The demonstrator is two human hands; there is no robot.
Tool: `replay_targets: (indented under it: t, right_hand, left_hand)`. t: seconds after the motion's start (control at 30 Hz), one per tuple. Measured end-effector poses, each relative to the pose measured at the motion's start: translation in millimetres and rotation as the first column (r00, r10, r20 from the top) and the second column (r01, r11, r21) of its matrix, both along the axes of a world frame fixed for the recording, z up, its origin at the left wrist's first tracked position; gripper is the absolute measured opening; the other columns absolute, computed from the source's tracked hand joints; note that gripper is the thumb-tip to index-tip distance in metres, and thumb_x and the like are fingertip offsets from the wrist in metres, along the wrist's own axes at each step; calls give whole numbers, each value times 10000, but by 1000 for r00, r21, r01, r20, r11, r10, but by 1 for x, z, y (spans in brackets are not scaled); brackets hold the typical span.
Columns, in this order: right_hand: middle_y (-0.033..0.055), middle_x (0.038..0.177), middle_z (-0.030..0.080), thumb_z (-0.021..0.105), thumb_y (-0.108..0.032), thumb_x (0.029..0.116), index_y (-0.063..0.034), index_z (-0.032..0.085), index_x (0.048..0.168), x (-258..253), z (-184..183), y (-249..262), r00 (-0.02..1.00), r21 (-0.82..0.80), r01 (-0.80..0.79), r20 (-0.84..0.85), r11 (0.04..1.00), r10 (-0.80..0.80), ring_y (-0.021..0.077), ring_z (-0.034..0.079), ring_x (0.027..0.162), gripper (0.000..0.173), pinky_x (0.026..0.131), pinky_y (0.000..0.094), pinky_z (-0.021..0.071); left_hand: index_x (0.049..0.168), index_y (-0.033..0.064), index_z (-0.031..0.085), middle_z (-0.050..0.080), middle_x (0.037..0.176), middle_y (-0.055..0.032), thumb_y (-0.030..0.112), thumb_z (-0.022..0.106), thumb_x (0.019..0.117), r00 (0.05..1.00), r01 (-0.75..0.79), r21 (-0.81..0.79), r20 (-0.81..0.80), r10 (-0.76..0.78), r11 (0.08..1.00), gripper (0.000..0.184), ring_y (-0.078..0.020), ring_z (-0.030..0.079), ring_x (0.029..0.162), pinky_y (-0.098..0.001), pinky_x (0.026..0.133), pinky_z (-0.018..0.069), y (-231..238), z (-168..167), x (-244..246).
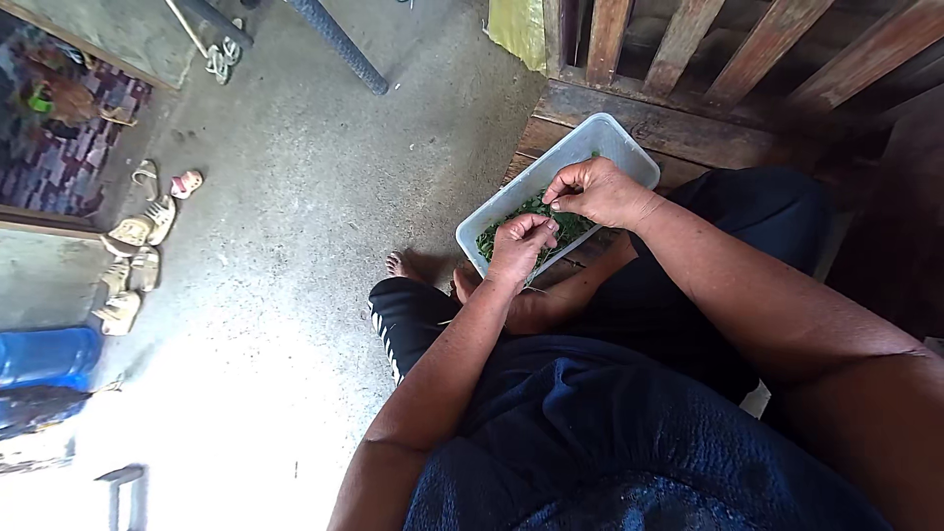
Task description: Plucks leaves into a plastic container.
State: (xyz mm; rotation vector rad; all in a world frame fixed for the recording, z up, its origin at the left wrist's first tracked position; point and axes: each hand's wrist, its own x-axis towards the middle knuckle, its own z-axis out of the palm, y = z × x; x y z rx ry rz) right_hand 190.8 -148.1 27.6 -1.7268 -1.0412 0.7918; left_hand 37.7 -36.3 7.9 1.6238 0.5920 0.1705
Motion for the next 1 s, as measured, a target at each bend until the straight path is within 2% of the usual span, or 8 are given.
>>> replay_targets:
  t: [0.2, 0.33, 0.43, 0.57, 0.7, 0.8, 0.93, 1.0]
  right_hand:
    - [56, 889, 695, 677, 32, 908, 9, 723, 982, 3, -2, 1, 989, 136, 147, -22, 980, -145, 39, 623, 788, 90, 764, 211, 529]
    - [31, 955, 687, 580, -144, 1045, -48, 736, 1052, 10, -1, -2, 994, -92, 98, -35, 991, -101, 49, 588, 853, 183, 814, 271, 472]
    - [49, 961, 641, 575, -287, 1061, -53, 708, 1061, 8, 1, -1, 994, -215, 12, -104, 977, -35, 108, 552, 862, 269, 810, 351, 440]
    - [30, 904, 671, 718, -155, 965, -50, 715, 983, 5, -1, 0, 983, -174, -23, -184, 984, -10, 69, 605, 819, 107, 792, 271, 506]
    - [33, 909, 676, 679, -33, 945, -37, 701, 928, -2, -4, 2, 978, -70, 76, -190, 995, -89, 60, 601, 806, 28, 771, 252, 500]
    - [24, 900, 658, 658, -64, 973, -42, 698, 955, -1, -2, 3, 964, -64, 146, -213, 987, -157, 55, 576, 778, 49, 741, 239, 482]
    - [37, 939, 645, 650, -225, 1019, -53, 701, 1025, 5, 1, 0, 968, -199, 47, -232, 979, -94, 96, 569, 844, 180, 795, 310, 468]
    - [29, 895, 624, 653, -241, 1018, -53, 696, 996, 5, 1, -1, 979, -230, 0, -197, 973, -47, 91, 547, 809, 194, 771, 307, 448]
  left_hand:
    - [920, 6, 685, 656, 770, 10, 6, 617, 979, 1000, 11, -14, 11, -11, 1000, 89, -39, 594, 692, -198, 679, 511, 4, -2, -8]
    - [949, 15, 684, 659, 777, 13, 22, 608, 995, 1000, -10, -43, 11, 10, 999, 89, -42, 604, 707, -206, 696, 522, 7, -3, -12]
    - [954, 16, 684, 660, 779, 11, 22, 604, 995, 1000, -9, -51, 16, 10, 999, 91, -48, 607, 709, -211, 701, 524, 9, -2, -14]
    - [945, 15, 683, 662, 785, 10, 13, 610, 990, 1000, 6, -55, 20, -5, 998, 86, -45, 605, 709, -206, 695, 523, 9, -3, -15]
    - [909, 18, 673, 640, 753, 21, -5, 601, 984, 999, 32, -53, 26, -31, 998, 107, -43, 589, 683, -207, 685, 517, 7, -4, -14]
    - [914, 21, 671, 641, 757, 22, 7, 600, 990, 1000, 24, -50, 9, -24, 998, 105, -41, 590, 693, -208, 691, 516, 7, -4, -14]
    - [921, 25, 679, 648, 754, 20, 12, 599, 995, 1000, 0, -70, 6, 1, 998, 110, -45, 596, 697, -207, 692, 515, 8, -3, -15]
    - [924, 29, 677, 649, 757, 20, 17, 595, 1000, 1000, -9, -80, 5, 9, 997, 112, -48, 600, 700, -212, 696, 521, 9, -3, -15]
